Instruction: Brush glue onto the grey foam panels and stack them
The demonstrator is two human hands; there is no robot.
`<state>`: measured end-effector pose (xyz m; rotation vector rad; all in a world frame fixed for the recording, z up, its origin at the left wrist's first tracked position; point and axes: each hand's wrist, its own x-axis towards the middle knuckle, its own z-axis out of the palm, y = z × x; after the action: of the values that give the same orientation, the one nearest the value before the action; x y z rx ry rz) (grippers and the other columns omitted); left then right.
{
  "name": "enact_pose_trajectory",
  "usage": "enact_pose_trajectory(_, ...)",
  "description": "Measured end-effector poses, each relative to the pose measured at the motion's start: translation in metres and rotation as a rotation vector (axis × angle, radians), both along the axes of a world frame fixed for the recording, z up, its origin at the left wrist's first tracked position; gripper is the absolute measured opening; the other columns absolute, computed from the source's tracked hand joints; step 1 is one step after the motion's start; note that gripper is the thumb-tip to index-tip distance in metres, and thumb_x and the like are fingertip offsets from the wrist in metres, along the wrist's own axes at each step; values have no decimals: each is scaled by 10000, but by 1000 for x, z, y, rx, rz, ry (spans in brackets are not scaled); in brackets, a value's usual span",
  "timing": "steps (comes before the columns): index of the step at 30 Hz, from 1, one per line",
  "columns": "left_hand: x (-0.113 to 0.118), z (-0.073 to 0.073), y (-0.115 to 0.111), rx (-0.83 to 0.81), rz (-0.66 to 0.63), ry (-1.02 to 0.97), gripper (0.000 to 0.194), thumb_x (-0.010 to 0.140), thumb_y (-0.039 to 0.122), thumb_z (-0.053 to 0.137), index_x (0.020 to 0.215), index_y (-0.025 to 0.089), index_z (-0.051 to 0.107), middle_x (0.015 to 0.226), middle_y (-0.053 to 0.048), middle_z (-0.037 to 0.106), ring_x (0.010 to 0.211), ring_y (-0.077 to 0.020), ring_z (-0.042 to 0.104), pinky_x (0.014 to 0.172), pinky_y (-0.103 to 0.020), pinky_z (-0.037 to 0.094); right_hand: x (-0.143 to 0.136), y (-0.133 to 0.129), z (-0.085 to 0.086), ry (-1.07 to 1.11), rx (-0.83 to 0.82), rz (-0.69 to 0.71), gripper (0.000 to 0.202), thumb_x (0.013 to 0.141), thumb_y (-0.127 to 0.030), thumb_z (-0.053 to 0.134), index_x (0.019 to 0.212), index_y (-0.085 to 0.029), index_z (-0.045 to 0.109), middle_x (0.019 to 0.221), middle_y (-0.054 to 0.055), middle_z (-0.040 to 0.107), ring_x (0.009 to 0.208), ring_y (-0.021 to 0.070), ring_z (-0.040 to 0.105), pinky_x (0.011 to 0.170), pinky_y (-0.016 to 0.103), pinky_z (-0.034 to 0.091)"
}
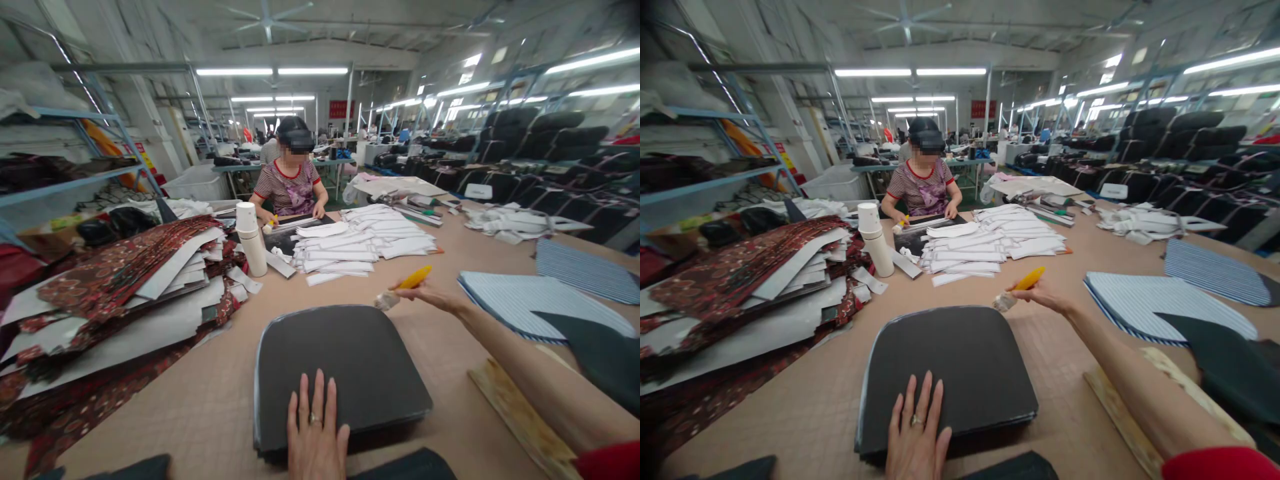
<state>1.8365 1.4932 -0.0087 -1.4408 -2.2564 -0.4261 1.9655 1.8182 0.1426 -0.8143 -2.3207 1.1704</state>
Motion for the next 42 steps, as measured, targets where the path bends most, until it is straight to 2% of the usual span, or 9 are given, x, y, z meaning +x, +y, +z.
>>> enact_pose_trajectory(5, -3, 3, -1, 3, -17, 73, 556, 808, 201, 450, 1358, 267, 400, 1423, -2, 432, 1325, -263, 340, 1006, -444, 368, 5, -26, -5, 137, 73, -207, 441, 699, -528, 608, 939, -170, 698, 721, 36, 641, 669, 185, 548, 620, 306, 437)
enact_pose_trajectory(9, -2, 5, 0, -6, 13, 78, 544, 816, 190, 435, 1354, 265, 406, 1423, -3, 432, 1332, -256, 327, 1030, -443, 333, -1, -44, -23, 221, 84, -280, 388, 629, -535, 657, 781, -179, 690, 750, 52, 679, 710, 215, 604, 677, 329, 473)
enact_pose_trajectory(12, -5, 4, -1, 3, -14, 114, 543, 819, 204, 440, 1357, 264, 403, 1419, -8, 438, 1322, -261, 345, 1017, -438, 337, 1, -51, -29, 257, 106, -356, 371, 663, -538, 635, 774, -186, 680, 784, 65, 693, 778, 241, 628, 736, 355, 479)
enact_pose_trajectory(15, -10, 1, -2, 11, -53, 179, 547, 824, 219, 445, 1367, 257, 388, 1420, -14, 436, 1305, -267, 369, 995, -429, 347, -5, -57, -30, 291, 119, -374, 393, 712, -543, 588, 830, -180, 679, 804, 69, 697, 797, 238, 639, 727, 345, 489)
enact_pose_trajectory(20, -10, 3, -2, 18, -41, 178, 555, 831, 214, 442, 1379, 259, 364, 1417, -17, 442, 1308, -264, 366, 1001, -425, 338, -19, -65, -37, 301, 127, -361, 338, 705, -501, 600, 781, -178, 665, 825, 74, 705, 787, 231, 649, 708, 330, 497)
enact_pose_trajectory(27, -3, 7, 0, 32, -30, 112, 516, 833, 199, 444, 1346, 249, 423, 1413, -33, 447, 1319, -272, 353, 1025, -433, 329, 15, -90, -45, 218, 198, -476, 263, 737, -435, 561, 775, -192, 657, 740, 54, 695, 714, 231, 644, 663, 327, 476)
enact_pose_trajectory(33, -2, 16, -3, -16, -36, 15, 497, 862, 201, 419, 1355, 259, 404, 1428, -40, 424, 1332, -271, 341, 1041, -445, 330, 44, -139, -49, 130, 219, -573, 251, 777, -445, 539, 789, -221, 653, 695, 39, 682, 673, 231, 641, 627, 326, 471)
enact_pose_trajectory(38, 3, 22, -3, -6, -61, -69, 479, 878, 216, 400, 1356, 246, 402, 1437, -50, 405, 1343, -276, 322, 1050, -465, 330, 80, -201, -61, 95, 248, -655, 257, 784, -485, 542, 839, -251, 635, 835, 59, 702, 794, 261, 651, 711, 364, 501)
enact_pose_trajectory(42, 2, 37, -4, -23, -99, -259, 432, 887, 277, 400, 1306, 209, 480, 1416, -73, 429, 1332, -296, 337, 1056, -501, 332, 99, -250, -51, 88, 304, -717, 242, 776, -497, 524, 850, -292, 628, 850, 65, 700, 837, 296, 647, 798, 419, 494)
